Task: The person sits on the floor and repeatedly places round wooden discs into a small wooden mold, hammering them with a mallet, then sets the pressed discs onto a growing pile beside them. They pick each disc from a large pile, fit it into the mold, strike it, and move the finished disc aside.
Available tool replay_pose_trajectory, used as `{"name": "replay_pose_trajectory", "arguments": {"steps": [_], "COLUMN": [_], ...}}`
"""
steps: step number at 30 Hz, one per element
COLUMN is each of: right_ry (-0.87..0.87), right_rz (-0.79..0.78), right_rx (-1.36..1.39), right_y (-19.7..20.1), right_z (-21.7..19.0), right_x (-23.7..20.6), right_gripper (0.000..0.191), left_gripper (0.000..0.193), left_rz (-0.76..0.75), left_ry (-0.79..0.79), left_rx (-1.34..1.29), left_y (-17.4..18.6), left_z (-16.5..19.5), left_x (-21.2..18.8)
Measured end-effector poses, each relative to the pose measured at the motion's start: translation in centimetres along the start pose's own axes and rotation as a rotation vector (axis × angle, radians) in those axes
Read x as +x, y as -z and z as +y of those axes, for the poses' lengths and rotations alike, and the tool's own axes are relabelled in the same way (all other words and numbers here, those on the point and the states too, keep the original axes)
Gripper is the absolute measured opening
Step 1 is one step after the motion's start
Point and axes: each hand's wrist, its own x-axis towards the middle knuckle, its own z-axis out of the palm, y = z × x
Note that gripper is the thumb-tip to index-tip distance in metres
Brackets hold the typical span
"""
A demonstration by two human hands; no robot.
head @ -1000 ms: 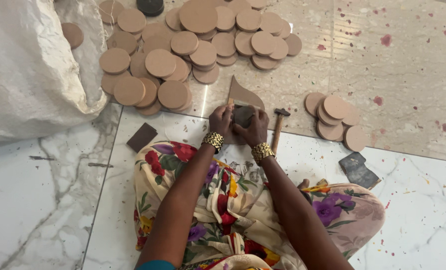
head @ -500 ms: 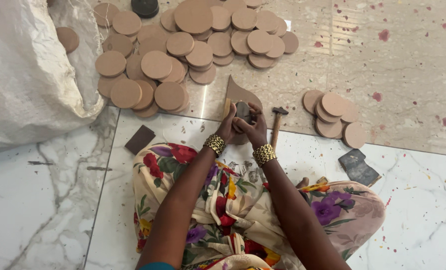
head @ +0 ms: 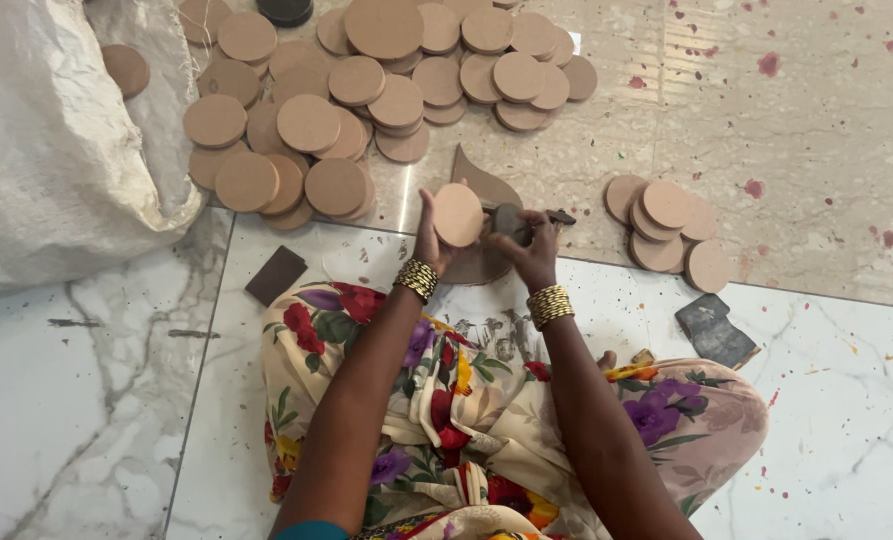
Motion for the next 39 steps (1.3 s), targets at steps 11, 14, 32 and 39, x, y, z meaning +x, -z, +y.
{"name": "replay_pose_trajectory", "arguments": {"steps": [11,14,32,39], "right_ry": [0.315,0.276,-0.252,-0.378], "right_rz": [-0.088,-0.001,0.453,0.975], "right_rx": [-0.407,-0.400,0.935,1.392], "right_y": [-1.1,-0.8,6.5,14.5], "right_z": [0.6,0.2,1.0,3.4], "right_x": [-1.2,-0.3,3.4,5.1], "right_gripper": [0.073,0.041,0.007,0.023], "left_gripper": [0.101,0.100,0.080,0.071], "left_rz": [0.013,-0.043,0.069,0.075], "left_ry": [0.076,0.078,0.126,0.124], "left_rx": [0.011,0.065,0.486,0.532], "left_y": [1.0,1.0,0.3,-0.2], "left_z": [0.6,0.3,-0.4,-0.4], "left_x": [-0.2,0.0,0.3,0.0]}}
